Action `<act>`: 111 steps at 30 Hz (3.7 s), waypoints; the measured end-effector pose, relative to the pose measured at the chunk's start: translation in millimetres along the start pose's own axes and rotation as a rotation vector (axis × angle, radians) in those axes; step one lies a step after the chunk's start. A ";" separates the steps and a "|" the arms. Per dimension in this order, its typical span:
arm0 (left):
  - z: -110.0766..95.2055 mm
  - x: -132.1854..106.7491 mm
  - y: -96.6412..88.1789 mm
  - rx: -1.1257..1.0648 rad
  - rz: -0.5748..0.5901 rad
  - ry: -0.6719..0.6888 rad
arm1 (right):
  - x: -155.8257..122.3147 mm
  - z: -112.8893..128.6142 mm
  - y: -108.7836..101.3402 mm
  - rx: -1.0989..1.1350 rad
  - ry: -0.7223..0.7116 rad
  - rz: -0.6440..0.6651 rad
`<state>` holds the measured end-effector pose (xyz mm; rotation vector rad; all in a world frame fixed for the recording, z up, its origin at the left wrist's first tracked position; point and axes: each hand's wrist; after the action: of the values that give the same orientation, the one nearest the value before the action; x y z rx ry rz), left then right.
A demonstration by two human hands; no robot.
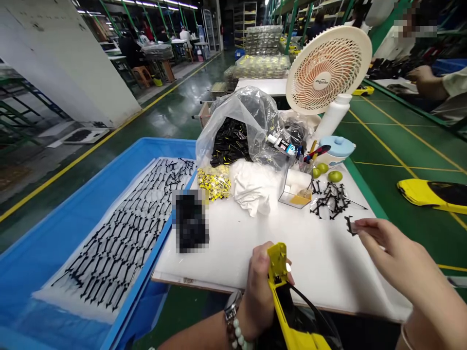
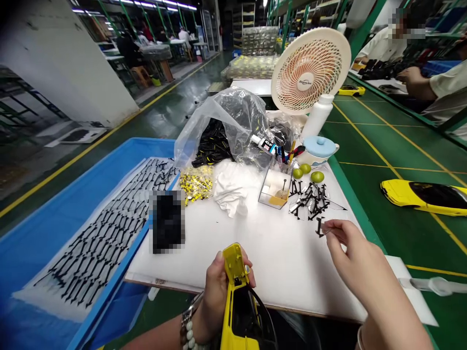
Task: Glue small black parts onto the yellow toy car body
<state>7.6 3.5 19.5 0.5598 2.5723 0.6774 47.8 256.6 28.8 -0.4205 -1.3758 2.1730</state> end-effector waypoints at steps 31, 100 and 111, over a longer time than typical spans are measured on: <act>2.8 0.6 -10.8 0.066 0.117 0.048 | -86.6 102.7 22.7 0.779 -0.392 -0.095; -23.3 4.1 -24.1 0.740 -0.131 0.234 | 199.0 285.0 125.7 -0.489 -0.997 0.427; -30.0 -4.8 -24.3 0.706 -0.098 0.294 | 79.2 191.4 -16.4 0.032 -0.942 -0.028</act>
<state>-9.5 -29.3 31.6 0.5631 3.0733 -0.2322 -111.6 167.4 128.0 0.7362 -1.7494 2.4576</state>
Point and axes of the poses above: each hand's wrist, its own x-axis towards the middle knuckle, its own y-axis out of the palm, z = x × y, and after that the axes turned 5 degrees about z, right-handed
